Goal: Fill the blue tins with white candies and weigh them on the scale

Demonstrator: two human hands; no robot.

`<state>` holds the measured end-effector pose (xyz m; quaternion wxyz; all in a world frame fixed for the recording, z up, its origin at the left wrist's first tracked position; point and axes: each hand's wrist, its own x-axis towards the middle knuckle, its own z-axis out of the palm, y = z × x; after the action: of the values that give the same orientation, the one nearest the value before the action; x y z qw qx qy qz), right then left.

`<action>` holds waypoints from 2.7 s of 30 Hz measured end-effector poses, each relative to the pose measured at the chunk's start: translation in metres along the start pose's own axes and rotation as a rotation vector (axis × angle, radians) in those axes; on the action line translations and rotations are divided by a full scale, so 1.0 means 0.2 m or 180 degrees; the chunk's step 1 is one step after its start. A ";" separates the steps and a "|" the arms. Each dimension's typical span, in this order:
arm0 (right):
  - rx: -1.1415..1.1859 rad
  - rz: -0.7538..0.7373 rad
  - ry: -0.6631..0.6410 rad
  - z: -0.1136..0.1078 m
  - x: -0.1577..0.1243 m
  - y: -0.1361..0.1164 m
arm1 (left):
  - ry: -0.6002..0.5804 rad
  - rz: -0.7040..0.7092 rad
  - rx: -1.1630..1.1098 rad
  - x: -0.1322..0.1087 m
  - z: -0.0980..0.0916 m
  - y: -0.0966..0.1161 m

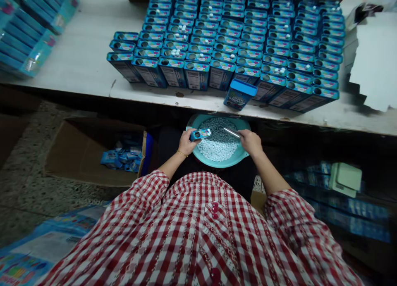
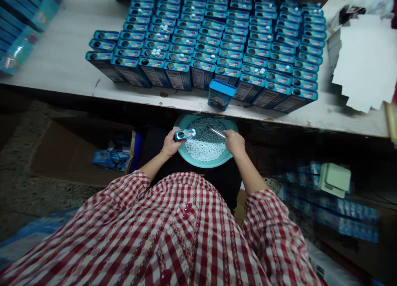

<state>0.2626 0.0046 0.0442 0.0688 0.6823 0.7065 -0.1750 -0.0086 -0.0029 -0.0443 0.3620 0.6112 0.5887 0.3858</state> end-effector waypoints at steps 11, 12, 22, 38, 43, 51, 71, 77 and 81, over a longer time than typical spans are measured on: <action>0.0051 -0.0586 -0.1349 0.48 0.10 -0.26 | 0.0187 -0.0350 -0.0573 0.01 0.05 0.03; 0.0153 -0.0598 -0.1398 0.47 0.11 -0.23 | 0.0218 -0.0373 -0.0636 0.02 0.04 0.04; 0.2207 -0.0326 -0.1279 0.14 0.03 -0.01 | 0.0325 -0.0345 -0.0439 0.04 -0.03 0.03; -0.0938 -0.0847 -0.0668 -0.50 -0.03 -0.53 | -0.0126 0.0145 0.0337 0.03 0.09 0.10; -0.0607 -0.1009 -0.0559 -0.52 -0.02 -0.58 | -0.0174 0.0226 0.0243 0.04 0.08 0.10; -0.0514 -0.0653 -0.0507 -0.40 -0.03 -0.17 | 0.0158 0.0107 -0.0164 0.01 0.03 0.05; 0.0818 -0.0453 -0.1427 0.39 0.10 -0.04 | 0.0656 -0.0111 -0.0821 0.03 0.02 -0.02; 0.2406 -0.0167 -0.1384 0.04 0.00 0.00 | 0.0487 0.0068 -0.0469 0.04 0.03 -0.01; 0.1191 -0.0720 -0.0857 -0.23 -0.04 -0.11 | 0.0267 0.0354 -0.0204 0.03 0.08 0.02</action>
<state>0.2477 0.0123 0.0924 0.0148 0.5703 0.7181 -0.3986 0.0073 0.0026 -0.0482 0.3345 0.6144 0.5558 0.4492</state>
